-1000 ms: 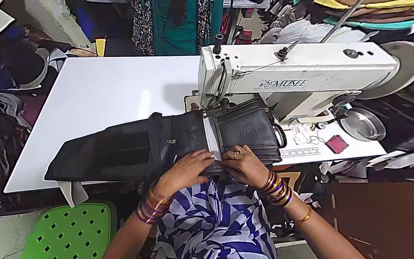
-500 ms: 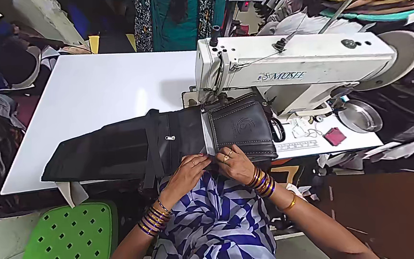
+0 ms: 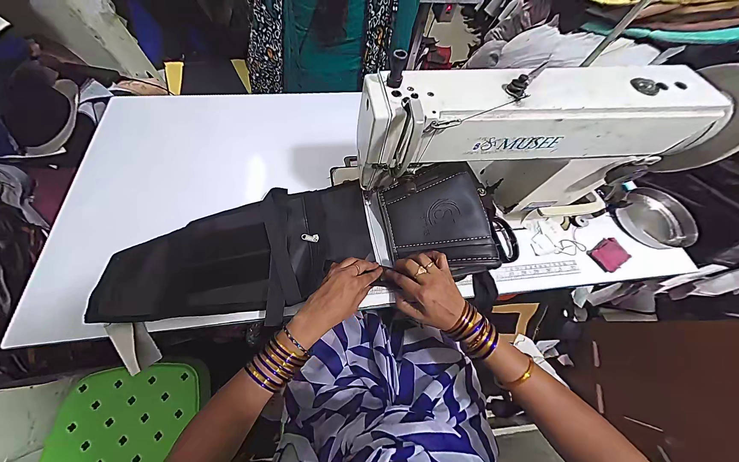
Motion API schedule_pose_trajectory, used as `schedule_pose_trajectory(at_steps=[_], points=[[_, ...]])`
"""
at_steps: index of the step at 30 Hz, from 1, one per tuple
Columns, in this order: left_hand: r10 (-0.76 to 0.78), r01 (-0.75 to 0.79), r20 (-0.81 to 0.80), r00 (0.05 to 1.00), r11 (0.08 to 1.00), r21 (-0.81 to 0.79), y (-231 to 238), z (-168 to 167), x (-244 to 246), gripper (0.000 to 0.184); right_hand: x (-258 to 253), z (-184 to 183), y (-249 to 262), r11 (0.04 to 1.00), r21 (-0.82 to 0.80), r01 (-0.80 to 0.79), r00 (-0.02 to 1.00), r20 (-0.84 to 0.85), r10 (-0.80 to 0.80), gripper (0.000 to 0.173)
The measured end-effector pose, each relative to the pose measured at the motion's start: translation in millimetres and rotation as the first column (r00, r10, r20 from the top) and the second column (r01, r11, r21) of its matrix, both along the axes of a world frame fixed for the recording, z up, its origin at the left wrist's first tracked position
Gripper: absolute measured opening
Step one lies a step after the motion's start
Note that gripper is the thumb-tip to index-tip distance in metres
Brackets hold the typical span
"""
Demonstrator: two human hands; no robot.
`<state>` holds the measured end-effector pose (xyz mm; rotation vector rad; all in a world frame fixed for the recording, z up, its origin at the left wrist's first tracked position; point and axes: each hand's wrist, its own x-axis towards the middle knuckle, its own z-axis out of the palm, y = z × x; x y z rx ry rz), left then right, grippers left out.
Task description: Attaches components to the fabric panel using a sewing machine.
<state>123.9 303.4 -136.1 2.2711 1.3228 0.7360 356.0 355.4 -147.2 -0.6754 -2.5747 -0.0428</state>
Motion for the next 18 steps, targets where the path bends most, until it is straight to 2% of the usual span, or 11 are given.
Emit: schedule_pose_trajectory(at_steps=[2,9,13,18], points=[[-0.001,0.001,-0.015,1.0,1.0,-0.008,9.9,0.7,-1.8,0.03,-4.6,1.1,10.2,1.0,0.001,0.003,1.0,0.0,-0.003,0.037],[0.045,-0.048,0.02,0.999,0.982,0.184,37.8,-17.9,-9.1,0.027,-23.9,9.5,39.1,1.0,-0.016,0.017,1.0,0.008,-0.017,0.026],[0.047,-0.047,0.004,0.999,0.98,0.192,53.6,-15.2,-16.7,0.027,-34.2,7.4,53.6,0.999,-0.009,0.031,0.999,-0.025,-0.031,0.026],[-0.022,0.03,-0.044,0.999,0.981,0.191,79.8,-7.6,-31.5,0.027,-43.9,6.0,72.0,0.999,0.009,0.052,0.998,-0.043,-0.052,0.026]])
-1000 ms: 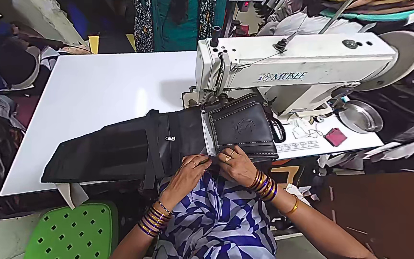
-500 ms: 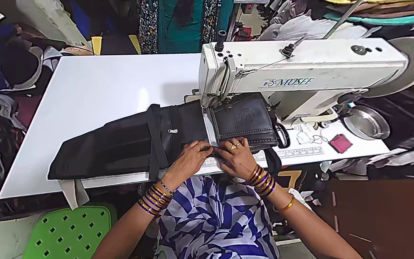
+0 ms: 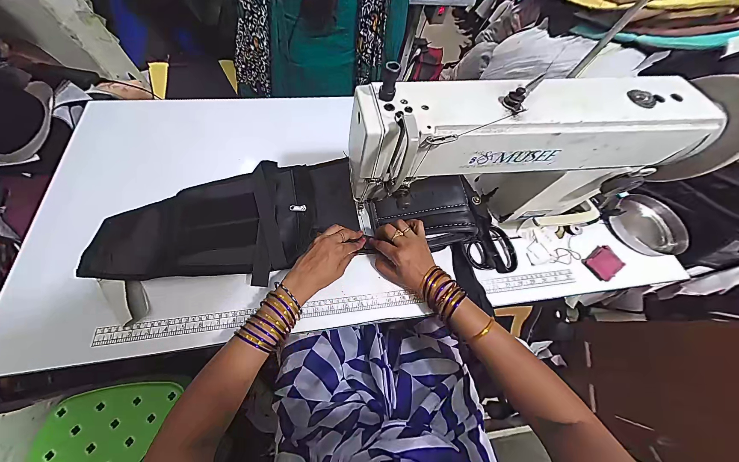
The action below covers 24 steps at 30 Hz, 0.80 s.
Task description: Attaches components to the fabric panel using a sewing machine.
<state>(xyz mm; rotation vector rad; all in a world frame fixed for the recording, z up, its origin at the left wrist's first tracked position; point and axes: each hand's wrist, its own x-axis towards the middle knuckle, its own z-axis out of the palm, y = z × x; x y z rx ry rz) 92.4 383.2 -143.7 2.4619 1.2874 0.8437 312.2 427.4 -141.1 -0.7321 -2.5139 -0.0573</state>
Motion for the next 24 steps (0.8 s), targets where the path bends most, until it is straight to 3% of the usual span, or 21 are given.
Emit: schedule_pose_trajectory(at_steps=[6,9,11,13,14,16,18,20,24], points=[[0.018,-0.018,0.009,1.0,1.0,0.019,16.3,-4.4,-8.8,0.028,-12.7,-3.5,13.5,0.999,0.0,0.04,0.999,-0.001,-0.04,0.023],[0.035,-0.035,0.002,0.999,0.999,-0.005,23.2,-5.6,-7.2,0.029,-8.0,1.7,9.1,0.995,-0.089,0.045,0.999,0.018,-0.044,0.024],[0.048,-0.048,0.002,0.999,0.999,-0.018,26.1,-3.5,-7.1,0.031,10.6,7.5,1.6,0.985,-0.165,0.043,0.996,-0.075,-0.056,0.026],[0.054,-0.054,0.014,0.998,0.999,0.002,31.2,-3.0,-8.6,0.032,48.7,16.2,-7.8,0.956,-0.193,0.22,0.929,-0.257,-0.265,0.02],[0.054,-0.055,0.021,0.998,0.998,0.01,32.9,-4.1,-9.0,0.032,76.5,21.7,-11.4,0.893,-0.245,0.377,0.847,-0.3,-0.44,0.017],[0.052,-0.053,0.032,0.998,0.998,0.019,34.8,-7.0,-9.3,0.034,142.6,37.7,-10.4,0.63,-0.396,0.668,0.613,-0.186,-0.768,0.02],[0.045,-0.046,0.033,0.998,0.999,0.02,36.1,-8.0,-10.9,0.035,203.8,41.9,4.5,0.391,-0.438,0.809,0.43,-0.011,-0.903,0.026],[0.043,-0.044,0.039,0.998,0.999,0.026,38.2,-8.0,-12.2,0.036,238.5,40.9,23.5,0.304,-0.449,0.84,0.381,0.089,-0.92,0.031],[0.045,-0.045,0.047,0.998,0.999,0.011,37.8,-10.0,-12.3,0.036,255.2,41.5,40.9,0.309,-0.467,0.828,0.442,0.206,-0.873,0.027]])
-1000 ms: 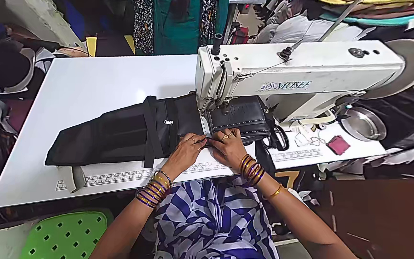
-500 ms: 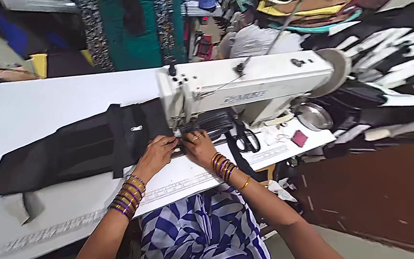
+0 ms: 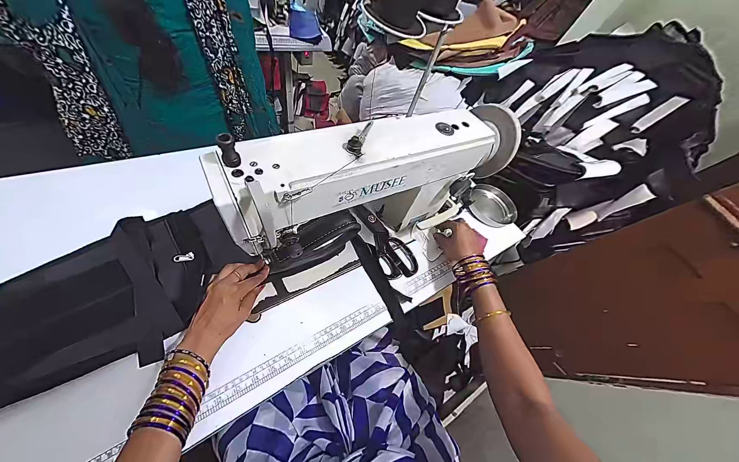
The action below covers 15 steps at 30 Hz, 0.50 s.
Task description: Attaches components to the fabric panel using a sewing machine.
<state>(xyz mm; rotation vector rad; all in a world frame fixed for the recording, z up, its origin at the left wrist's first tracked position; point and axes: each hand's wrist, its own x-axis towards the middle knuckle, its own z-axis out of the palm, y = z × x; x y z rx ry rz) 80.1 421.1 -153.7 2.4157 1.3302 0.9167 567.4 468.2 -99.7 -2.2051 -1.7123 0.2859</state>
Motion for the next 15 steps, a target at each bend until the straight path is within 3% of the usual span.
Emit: schedule_pose_trajectory(at_steps=[6,10,15], points=[[0.015,-0.015,0.023,1.0,1.0,0.0,0.3,-1.8,0.0,0.036,7.9,-11.7,3.9,0.996,0.068,0.051,0.989,-0.139,-0.042,0.028],[0.015,-0.015,0.027,1.0,1.0,-0.011,-0.3,-1.3,-0.4,0.035,3.9,-7.1,1.0,0.997,0.076,0.024,0.992,-0.122,-0.015,0.023],[0.013,-0.013,0.02,1.0,1.0,-0.017,-0.4,-2.0,0.5,0.031,-10.3,1.2,-41.2,0.953,0.301,0.024,0.99,-0.139,0.019,0.019]])
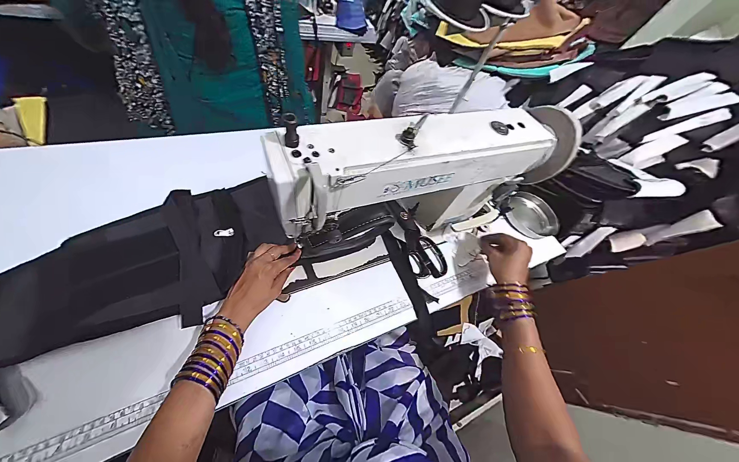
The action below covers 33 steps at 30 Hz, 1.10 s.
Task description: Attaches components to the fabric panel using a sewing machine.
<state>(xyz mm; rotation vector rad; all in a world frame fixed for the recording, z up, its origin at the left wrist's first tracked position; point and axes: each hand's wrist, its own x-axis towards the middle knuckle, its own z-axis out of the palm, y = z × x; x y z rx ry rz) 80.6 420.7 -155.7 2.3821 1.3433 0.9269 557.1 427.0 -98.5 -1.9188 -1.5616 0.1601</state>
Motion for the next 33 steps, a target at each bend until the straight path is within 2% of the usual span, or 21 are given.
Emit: schedule_pose_trajectory(at_steps=[2,4,5,8,10,12,17,20,23,26,30,33], points=[[0.001,-0.001,0.005,1.0,1.0,-0.004,0.9,2.2,-0.4,0.027,-28.5,10.2,-20.5,0.987,0.151,-0.053,0.995,-0.076,0.065,0.019],[-0.002,0.002,0.014,1.0,1.0,-0.008,0.5,4.9,-0.1,0.026,-79.6,10.4,-36.9,0.908,0.353,-0.227,0.95,-0.125,0.286,0.016],[-0.008,0.009,0.017,1.0,1.0,-0.017,-0.3,6.5,-0.3,0.026,-114.2,5.9,-44.0,0.851,0.401,-0.338,0.902,-0.121,0.415,0.015],[-0.025,0.026,0.025,0.999,0.999,-0.02,-1.9,8.8,-1.5,0.026,-215.7,-24.0,-53.1,0.734,0.315,-0.602,0.777,0.022,0.629,0.013],[-0.038,0.038,0.038,0.999,0.999,-0.002,0.1,8.6,-3.0,0.026,-251.0,-44.0,-43.6,0.735,0.209,-0.645,0.762,0.112,0.637,0.013],[-0.039,0.039,0.056,0.998,0.999,0.01,1.4,10.1,-3.5,0.026,-260.7,-48.3,-31.1,0.77,0.161,-0.617,0.786,0.178,0.593,0.012],[-0.038,0.037,0.07,0.997,0.999,0.006,1.0,12.2,-4.4,0.026,-267.5,-44.1,-20.3,0.815,0.078,-0.574,0.798,0.276,0.536,0.023],[-0.059,0.059,0.059,0.996,0.998,0.001,0.5,12.1,-7.1,0.026,-272.4,-44.2,-17.1,0.829,0.055,-0.557,0.796,0.322,0.513,0.021],[-0.09,0.092,0.044,0.995,0.995,-0.034,2.4,9.7,-9.7,0.026,-260.8,-41.5,-18.3,0.818,0.05,-0.573,0.796,0.27,0.542,0.023],[-0.097,0.099,0.062,0.993,0.995,-0.03,5.4,6.6,-11.1,0.027,-207.7,-20.9,-12.5,0.838,0.076,-0.54,0.836,0.164,0.524,0.022],[-0.086,0.087,0.084,0.993,0.996,-0.009,8.0,7.3,-12.8,0.026,-100.4,20.3,10.3,0.979,-0.018,-0.204,0.939,0.278,0.201,0.028],[-0.102,0.1,0.125,0.987,0.995,0.021,19.5,3.1,-15.1,0.027,-58.7,24.5,26.7,0.998,-0.054,-0.031,0.944,0.326,0.047,0.031]])
